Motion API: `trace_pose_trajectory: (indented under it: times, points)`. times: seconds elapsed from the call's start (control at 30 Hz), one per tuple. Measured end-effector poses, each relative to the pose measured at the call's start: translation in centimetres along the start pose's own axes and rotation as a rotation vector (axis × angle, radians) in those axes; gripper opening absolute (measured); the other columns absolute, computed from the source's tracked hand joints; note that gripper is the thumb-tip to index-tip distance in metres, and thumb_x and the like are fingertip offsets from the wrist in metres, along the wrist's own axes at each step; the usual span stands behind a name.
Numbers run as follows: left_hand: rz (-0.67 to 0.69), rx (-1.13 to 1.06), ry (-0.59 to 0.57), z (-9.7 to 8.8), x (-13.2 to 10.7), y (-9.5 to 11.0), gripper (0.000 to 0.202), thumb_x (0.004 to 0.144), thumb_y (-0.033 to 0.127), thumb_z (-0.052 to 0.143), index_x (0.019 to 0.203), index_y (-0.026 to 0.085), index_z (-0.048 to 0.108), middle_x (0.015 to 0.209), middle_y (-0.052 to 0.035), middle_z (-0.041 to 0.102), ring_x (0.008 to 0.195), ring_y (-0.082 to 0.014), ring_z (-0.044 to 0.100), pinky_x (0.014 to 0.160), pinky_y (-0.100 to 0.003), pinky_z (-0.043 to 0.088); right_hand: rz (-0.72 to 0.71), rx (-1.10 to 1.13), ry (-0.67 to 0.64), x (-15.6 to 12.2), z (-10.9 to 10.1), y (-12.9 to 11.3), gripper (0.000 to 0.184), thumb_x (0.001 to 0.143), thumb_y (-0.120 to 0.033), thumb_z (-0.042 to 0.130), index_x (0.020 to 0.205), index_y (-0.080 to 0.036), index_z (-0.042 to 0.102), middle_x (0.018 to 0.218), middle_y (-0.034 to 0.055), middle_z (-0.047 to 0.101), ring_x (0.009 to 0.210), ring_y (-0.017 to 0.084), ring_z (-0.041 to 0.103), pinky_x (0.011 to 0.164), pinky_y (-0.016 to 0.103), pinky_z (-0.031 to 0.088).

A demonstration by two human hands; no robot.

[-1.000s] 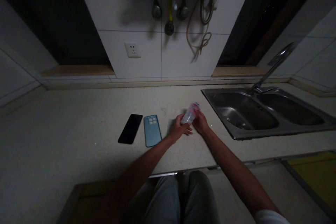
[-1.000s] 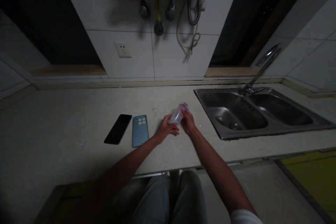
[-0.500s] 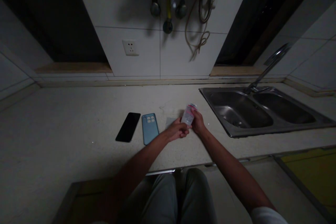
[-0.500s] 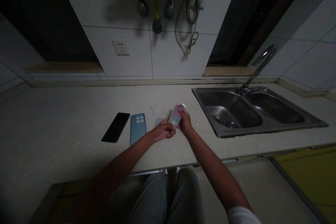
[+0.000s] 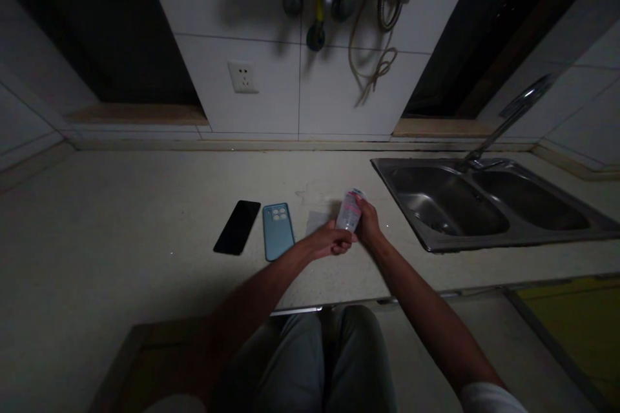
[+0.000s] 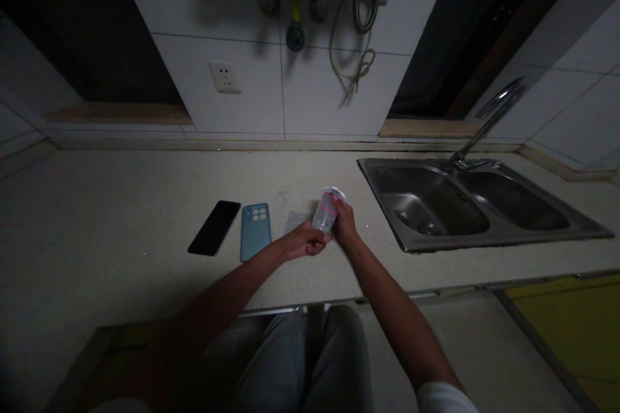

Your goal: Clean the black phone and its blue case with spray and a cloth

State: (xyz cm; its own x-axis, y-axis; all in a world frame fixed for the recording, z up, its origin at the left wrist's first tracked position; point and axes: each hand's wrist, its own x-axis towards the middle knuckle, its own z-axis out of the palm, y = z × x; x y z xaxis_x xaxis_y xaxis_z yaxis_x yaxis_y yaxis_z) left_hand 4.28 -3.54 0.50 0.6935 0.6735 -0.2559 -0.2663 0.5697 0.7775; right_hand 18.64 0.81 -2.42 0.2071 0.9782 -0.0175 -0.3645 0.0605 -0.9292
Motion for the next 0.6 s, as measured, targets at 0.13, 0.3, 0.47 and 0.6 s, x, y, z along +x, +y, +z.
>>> trace_pose_trajectory:
  times: [0.13, 0.3, 0.47, 0.6]
  points:
    - [0.022, 0.059, -0.052, -0.3, 0.2, 0.0, 0.038, 0.054, 0.022, 0.08, 0.078, 0.016, 0.051, 0.059, 0.0061, 0.049, 0.043, -0.0012, 0.033, 0.04, -0.017, 0.016, 0.05, 0.004, 0.026, 0.1, -0.3, 0.2, 0.048, 0.065, -0.065, 0.079, 0.073, -0.02, 0.064, 0.05, -0.007, 0.05, 0.042, 0.009, 0.039, 0.04, 0.025, 0.031]
    - [0.067, 0.184, -0.061, -0.4, 0.2, -0.3, 0.047, 0.052, 0.019, 0.082, 0.091, 0.017, 0.054, 0.071, 0.0035, 0.059, 0.048, -0.0034, 0.043, 0.043, -0.018, 0.025, 0.124, 0.076, 0.059, 0.3, 0.0, -0.2, 0.042, 0.067, -0.06, 0.078, 0.075, -0.021, 0.065, 0.049, -0.0073, 0.052, 0.041, 0.01, 0.043, 0.04, 0.025, 0.037]
    - [0.109, 0.276, -0.074, 0.3, 0.1, -1.0, 0.061, 0.053, 0.018, 0.085, 0.105, 0.018, 0.051, 0.085, -0.0039, 0.07, 0.064, -0.0094, 0.057, 0.053, -0.019, 0.036, 0.212, 0.304, 0.099, 0.9, -0.1, -0.6, 0.03, 0.076, -0.05, 0.074, 0.08, -0.022, 0.065, 0.053, -0.0071, 0.059, 0.042, 0.01, 0.05, 0.041, 0.023, 0.042]
    - [0.127, 0.187, -0.022, 0.0, 0.6, -1.0, 0.065, 0.056, 0.025, 0.087, 0.109, 0.018, 0.051, 0.097, -0.0079, 0.072, 0.053, -0.0054, 0.05, 0.045, -0.019, 0.03, 0.227, 0.419, 0.086, 1.5, -0.8, -0.6, 0.026, 0.082, -0.047, 0.068, 0.079, -0.021, 0.065, 0.054, -0.0058, 0.063, 0.041, 0.011, 0.053, 0.038, 0.021, 0.044]
